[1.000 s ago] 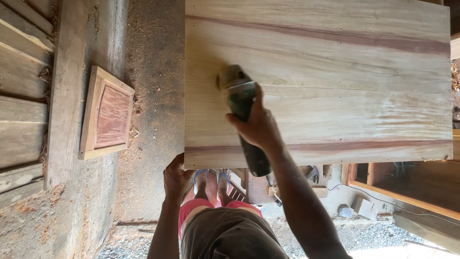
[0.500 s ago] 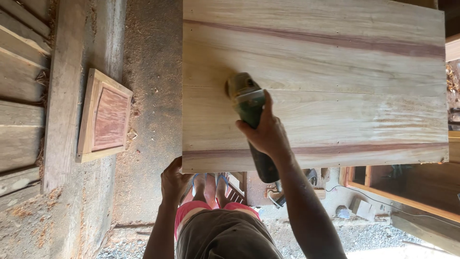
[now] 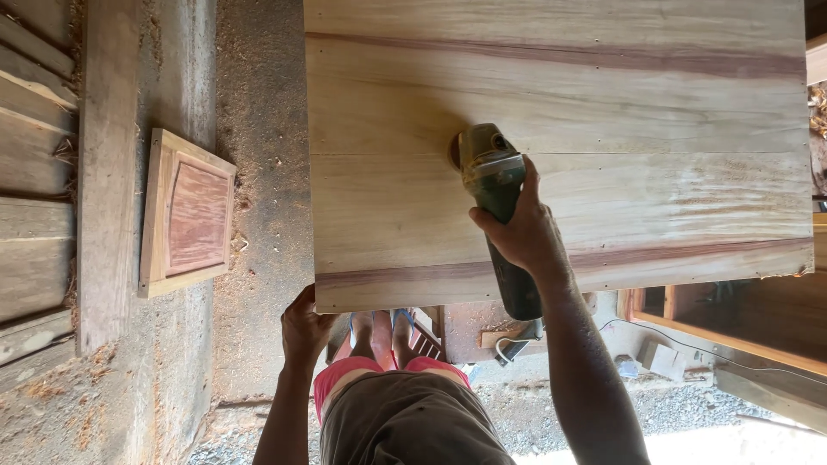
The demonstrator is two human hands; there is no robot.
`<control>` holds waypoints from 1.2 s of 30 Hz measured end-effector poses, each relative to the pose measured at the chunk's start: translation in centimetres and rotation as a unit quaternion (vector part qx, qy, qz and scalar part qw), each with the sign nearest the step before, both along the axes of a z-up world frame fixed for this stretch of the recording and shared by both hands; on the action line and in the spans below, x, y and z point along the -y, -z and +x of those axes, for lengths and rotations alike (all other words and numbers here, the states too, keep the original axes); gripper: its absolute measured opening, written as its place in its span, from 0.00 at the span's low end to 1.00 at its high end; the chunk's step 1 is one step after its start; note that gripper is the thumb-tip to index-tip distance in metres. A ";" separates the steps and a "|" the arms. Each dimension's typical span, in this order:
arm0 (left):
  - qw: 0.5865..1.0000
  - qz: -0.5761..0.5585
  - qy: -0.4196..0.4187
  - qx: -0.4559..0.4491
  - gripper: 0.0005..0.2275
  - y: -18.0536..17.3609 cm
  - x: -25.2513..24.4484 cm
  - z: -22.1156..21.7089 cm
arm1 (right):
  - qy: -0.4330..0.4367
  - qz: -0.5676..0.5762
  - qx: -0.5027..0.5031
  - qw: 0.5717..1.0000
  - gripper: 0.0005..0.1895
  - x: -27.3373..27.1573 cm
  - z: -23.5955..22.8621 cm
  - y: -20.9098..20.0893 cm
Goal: Sand a flat wooden board using a power angle grinder with a sanding disc attachment.
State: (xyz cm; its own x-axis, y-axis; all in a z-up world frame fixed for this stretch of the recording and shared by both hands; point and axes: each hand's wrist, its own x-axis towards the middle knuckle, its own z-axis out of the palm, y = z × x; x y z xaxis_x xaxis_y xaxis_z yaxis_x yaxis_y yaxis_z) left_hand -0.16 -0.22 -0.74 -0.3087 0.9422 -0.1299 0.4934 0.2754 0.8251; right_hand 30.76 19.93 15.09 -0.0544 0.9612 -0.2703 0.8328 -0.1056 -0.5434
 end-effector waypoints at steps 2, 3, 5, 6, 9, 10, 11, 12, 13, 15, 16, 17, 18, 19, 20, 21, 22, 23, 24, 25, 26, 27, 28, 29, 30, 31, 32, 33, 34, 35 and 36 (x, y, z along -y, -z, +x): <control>1.000 0.000 0.001 -0.002 0.17 -0.1 0.1 0.0 | 0.009 -0.006 -0.007 1.000 0.59 -0.1 0.8 -0.2; 1.000 0.000 0.001 -0.002 0.17 -0.1 0.1 0.0 | 0.018 -0.012 -0.014 1.000 0.59 -0.2 1.2 -0.3; 1.000 0.001 0.002 -0.001 0.16 -0.3 0.2 0.0 | 0.018 -0.004 -0.014 1.000 0.59 -0.2 2.4 -0.1; 1.000 0.002 0.001 0.000 0.16 -0.3 0.2 0.0 | 0.016 0.006 -0.013 1.000 0.59 -0.3 3.0 0.0; 1.000 0.002 -0.005 0.011 0.15 0.5 0.5 -0.1 | 0.020 0.004 -0.011 1.000 0.59 -0.6 5.0 0.4; 1.000 0.001 -0.004 0.010 0.15 0.4 0.5 -0.1 | 0.021 0.004 -0.012 1.000 0.59 -0.6 5.8 0.6; 1.000 0.000 -0.008 0.015 0.15 0.4 0.5 0.0 | 0.025 0.006 -0.003 1.000 0.59 -0.7 6.5 0.8; 1.000 -0.001 -0.013 0.021 0.14 0.4 0.5 0.0 | 0.029 0.008 0.005 1.000 0.59 -0.9 7.2 1.0; 1.000 -0.001 -0.012 0.020 0.14 0.3 0.4 0.0 | 0.030 0.008 0.004 1.000 0.59 -1.0 8.1 1.1; 1.000 -0.002 -0.016 0.023 0.14 0.0 0.3 0.0 | 0.059 0.017 0.027 0.998 0.59 -1.2 9.9 1.2; 1.000 -0.002 -0.015 0.022 0.14 0.0 0.3 0.1 | 0.059 0.017 0.026 0.998 0.59 -1.4 11.2 1.5; 1.000 -0.004 -0.015 0.019 0.14 -0.1 0.3 0.1 | 0.074 0.029 0.002 0.997 0.58 -1.5 12.4 1.7; 1.000 -0.004 -0.017 0.017 0.14 0.0 0.3 0.1 | 0.086 0.043 -0.023 0.995 0.57 -2.0 13.5 2.0; 1.000 -0.002 -0.019 0.016 0.14 0.1 0.2 0.1 | 0.084 0.045 -0.024 0.995 0.57 -2.4 14.2 2.2; 1.000 -0.002 -0.020 0.014 0.15 0.2 0.3 0.1 | 0.087 0.065 -0.042 0.993 0.53 -2.5 14.9 2.4; 1.000 -0.003 -0.020 0.013 0.15 0.3 0.5 0.1 | 0.090 0.086 -0.061 0.990 0.50 -2.7 15.6 2.6; 1.000 -0.002 -0.021 0.012 0.15 0.7 0.6 0.0 | 0.089 0.087 -0.062 0.990 0.50 -3.0 15.6 2.6; 1.000 0.001 -0.019 0.012 0.15 1.0 0.7 0.0 | 0.094 0.094 -0.074 0.988 0.50 -3.2 15.6 2.7; 1.000 0.004 -0.016 0.013 0.15 1.3 0.7 -0.1 | 0.101 0.101 -0.086 0.986 0.50 -3.4 15.6 2.7; 1.000 0.005 -0.016 0.013 0.15 1.3 0.6 0.0 | 0.101 0.103 -0.086 0.986 0.50 -3.5 15.4 2.8; 1.000 0.000 -0.019 0.020 0.16 1.3 0.5 0.0 | 0.074 0.120 -0.081 0.987 0.50 -3.8 14.9 3.0; 0.999 -0.005 -0.023 0.026 0.16 1.4 0.5 0.0 | 0.046 0.137 -0.076 0.987 0.49 -4.0 14.4 3.3; 0.999 -0.005 -0.030 0.024 0.16 1.2 0.4 0.1 | 0.039 0.136 -0.080 0.987 0.49 -4.0 13.5 3.1; 0.999 -0.007 -0.031 0.030 0.17 1.1 0.4 0.1 | 0.044 0.118 -0.075 0.989 0.51 -3.9 12.5 3.0; 0.999 -0.010 -0.034 0.036 0.17 1.0 0.5 0.2 | 0.047 0.099 -0.071 0.991 0.52 -3.8 11.5 2.9; 0.998 -0.011 -0.044 0.033 0.17 0.7 0.6 0.1 | 0.038 0.096 -0.075 0.992 0.52 -3.9 10.5 2.8; 0.999 -0.004 -0.037 0.036 0.18 0.6 0.4 0.1 | 0.055 0.074 -0.068 0.993 0.54 -3.7 9.7 2.6; 0.999 0.002 -0.031 0.038 0.18 0.4 0.3 0.2 | 0.071 0.051 -0.061 0.994 0.56 -3.5 8.9 2.4; 0.999 0.002 -0.035 0.039 0.18 0.3 0.2 0.2 | 0.067 0.051 -0.060 0.995 0.56 -3.4 7.8 2.2; 0.998 0.006 -0.034 0.047 0.18 0.1 0.2 0.4 | 0.065 0.036 -0.040 0.996 0.57 -3.2 6.7 2.0; 0.998 0.009 -0.033 0.054 0.17 -0.1 0.1 0.4 | 0.063 0.021 -0.021 0.998 0.59 -3.0 5.6 1.8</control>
